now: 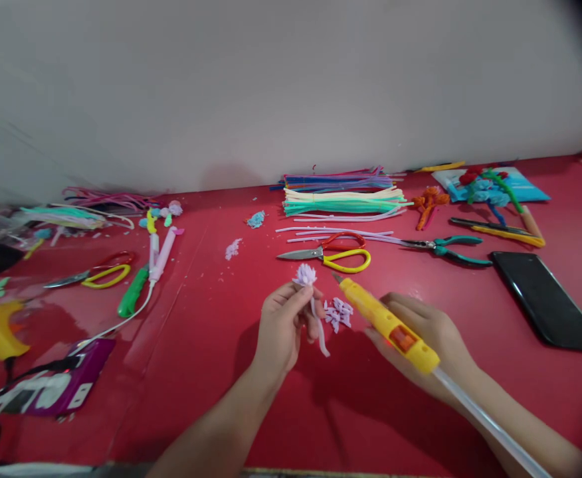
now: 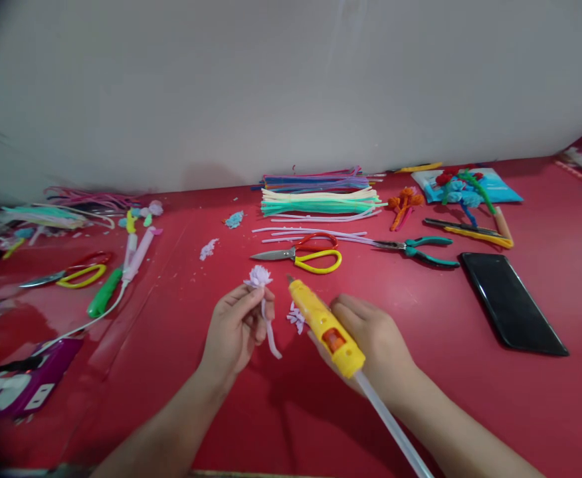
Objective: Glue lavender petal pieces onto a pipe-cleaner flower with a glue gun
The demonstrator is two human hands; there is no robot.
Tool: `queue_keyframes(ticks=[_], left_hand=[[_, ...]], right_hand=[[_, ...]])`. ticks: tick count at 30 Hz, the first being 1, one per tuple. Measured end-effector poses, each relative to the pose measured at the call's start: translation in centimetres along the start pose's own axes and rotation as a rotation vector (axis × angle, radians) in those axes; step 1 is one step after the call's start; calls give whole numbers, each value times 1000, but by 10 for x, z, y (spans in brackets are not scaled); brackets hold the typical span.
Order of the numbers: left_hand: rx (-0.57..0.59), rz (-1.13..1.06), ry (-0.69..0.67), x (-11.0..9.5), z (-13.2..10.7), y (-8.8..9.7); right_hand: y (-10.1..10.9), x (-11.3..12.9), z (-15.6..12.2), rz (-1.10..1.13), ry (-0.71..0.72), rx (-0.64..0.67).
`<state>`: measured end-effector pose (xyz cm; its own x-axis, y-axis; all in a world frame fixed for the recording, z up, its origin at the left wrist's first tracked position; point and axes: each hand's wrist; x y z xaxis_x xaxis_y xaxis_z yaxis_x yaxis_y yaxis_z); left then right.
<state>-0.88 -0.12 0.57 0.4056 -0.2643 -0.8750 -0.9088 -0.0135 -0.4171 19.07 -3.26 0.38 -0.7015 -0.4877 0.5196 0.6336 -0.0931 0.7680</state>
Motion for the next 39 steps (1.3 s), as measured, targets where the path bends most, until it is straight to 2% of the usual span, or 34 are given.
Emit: queue_keyframes(ticks=[5,9,12,15,17,21,24,27,39], left_hand=[[1,-2,-24,1,7,4],[-9,9,-34,2,10,5],[-24,19,-47,2,12,6],[-31,27,-49,2,12,6],[-27,33,-40,3,11,6],[-17,53,-23,5,10,5],[-6,66,-20,5,9,4],[10,69,-7,4,7,2],[18,77,15,4,5,-2]], right_hand=[[9,-29,2,-230,-318,227],[13,-53,-6,-381,-358,399],[17,-56,-7,-432,-355,400],[15,-44,1,-458,-242,302],[6,-30,8,-372,-40,243],[-25,-4,13,-302,141,295],[-45,3,10,-321,198,277],[-54,2,8,-351,234,251],[-57,-4,14,-330,293,211]])
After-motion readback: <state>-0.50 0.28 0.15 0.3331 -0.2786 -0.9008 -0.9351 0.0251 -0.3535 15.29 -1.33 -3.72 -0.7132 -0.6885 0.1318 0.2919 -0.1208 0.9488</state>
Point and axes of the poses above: each hand's wrist, its own z-axis towards the middle knuckle, its own y-axis out of the back of the hand, x = y × z, and after that the axes turned 1 degree about -z, right-handed
